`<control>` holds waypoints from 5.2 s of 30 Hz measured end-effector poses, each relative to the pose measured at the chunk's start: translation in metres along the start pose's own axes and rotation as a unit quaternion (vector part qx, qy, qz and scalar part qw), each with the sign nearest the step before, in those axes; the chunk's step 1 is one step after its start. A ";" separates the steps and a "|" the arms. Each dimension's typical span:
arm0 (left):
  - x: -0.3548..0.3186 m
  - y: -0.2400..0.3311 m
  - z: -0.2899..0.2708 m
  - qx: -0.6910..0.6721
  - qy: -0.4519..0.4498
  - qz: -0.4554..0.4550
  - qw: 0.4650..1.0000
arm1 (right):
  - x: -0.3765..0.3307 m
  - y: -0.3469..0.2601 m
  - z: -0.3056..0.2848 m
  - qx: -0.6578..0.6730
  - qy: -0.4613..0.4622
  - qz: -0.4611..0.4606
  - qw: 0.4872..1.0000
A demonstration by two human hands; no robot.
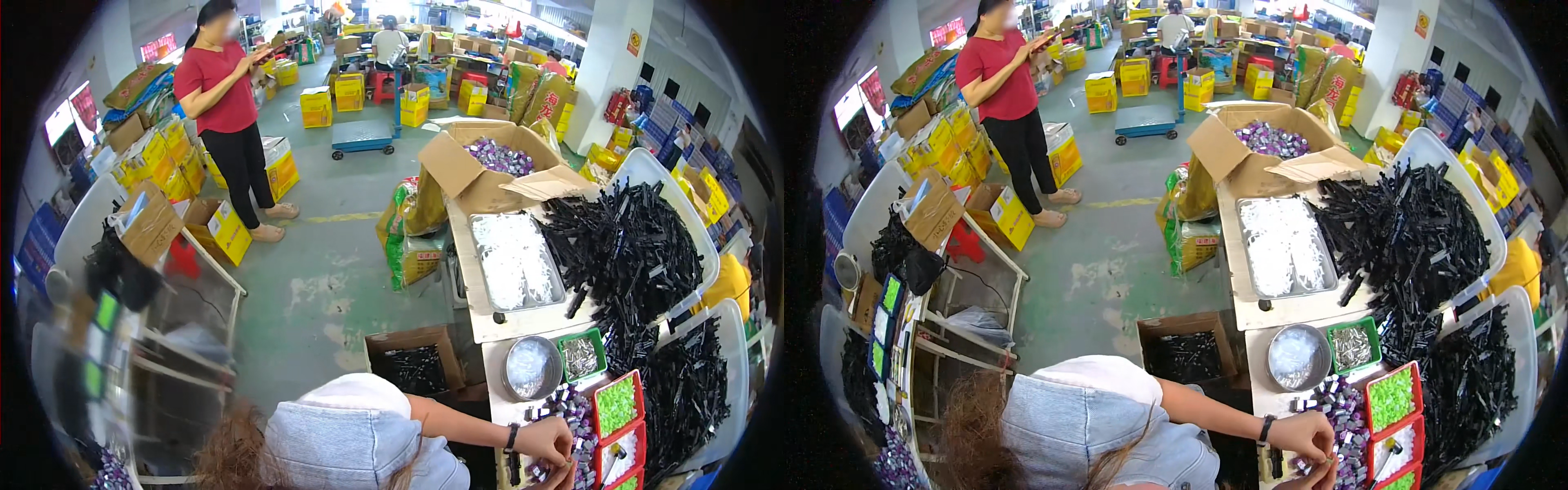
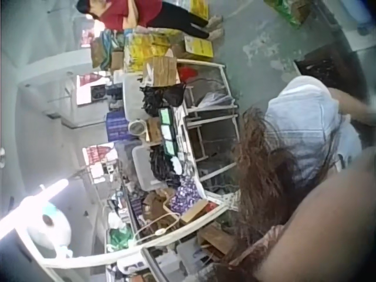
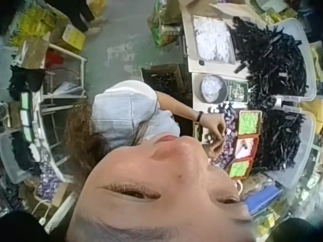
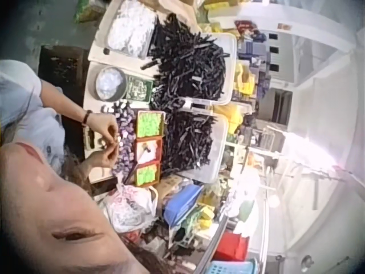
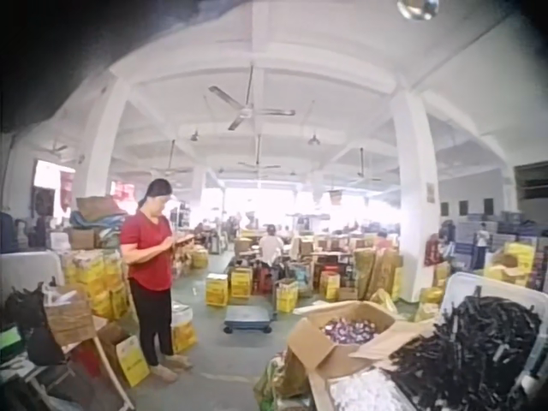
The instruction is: Assembling small cosmetic containers and tubes at a factory workstation.
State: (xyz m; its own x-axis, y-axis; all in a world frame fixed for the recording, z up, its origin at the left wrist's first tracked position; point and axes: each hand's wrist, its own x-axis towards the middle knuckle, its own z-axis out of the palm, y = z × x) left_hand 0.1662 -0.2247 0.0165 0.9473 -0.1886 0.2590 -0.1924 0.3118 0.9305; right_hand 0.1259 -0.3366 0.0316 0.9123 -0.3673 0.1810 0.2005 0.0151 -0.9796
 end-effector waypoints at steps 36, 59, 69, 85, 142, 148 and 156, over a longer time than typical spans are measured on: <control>-0.103 0.000 -0.058 0.257 0.044 0.149 0.954 | -0.012 0.033 -0.037 -0.346 -0.156 -0.198 0.904; -0.078 -0.059 -0.063 0.291 -0.093 0.366 0.879 | -0.026 0.066 -0.026 -0.374 -0.179 -0.299 0.859; -0.068 -0.031 -0.076 0.382 -0.170 0.289 0.861 | -0.023 0.039 -0.011 -0.364 -0.188 -0.256 0.876; -0.055 0.008 -0.071 0.422 -0.253 0.219 0.842 | -0.017 -0.039 -0.038 -0.318 -0.592 0.071 0.737; -0.091 0.025 0.004 0.141 -0.335 0.131 0.922 | -0.077 0.123 -0.091 -0.097 -0.730 0.372 0.565; -0.093 0.034 -0.013 0.112 -0.296 0.053 0.947 | -0.068 0.167 -0.165 -0.107 -0.739 0.393 0.537; -0.094 0.021 -0.013 0.059 -0.324 0.031 0.944 | -0.063 0.126 -0.132 -0.097 -0.676 0.430 0.591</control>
State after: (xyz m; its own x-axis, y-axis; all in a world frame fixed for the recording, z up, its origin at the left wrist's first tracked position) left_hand 0.0765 -0.1879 0.0081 0.5856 -0.7144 0.3830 -0.3065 0.2422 0.9205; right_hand 0.0466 -0.4341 -0.1144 0.1252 0.7783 -0.6153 -0.4696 -0.4999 -0.7277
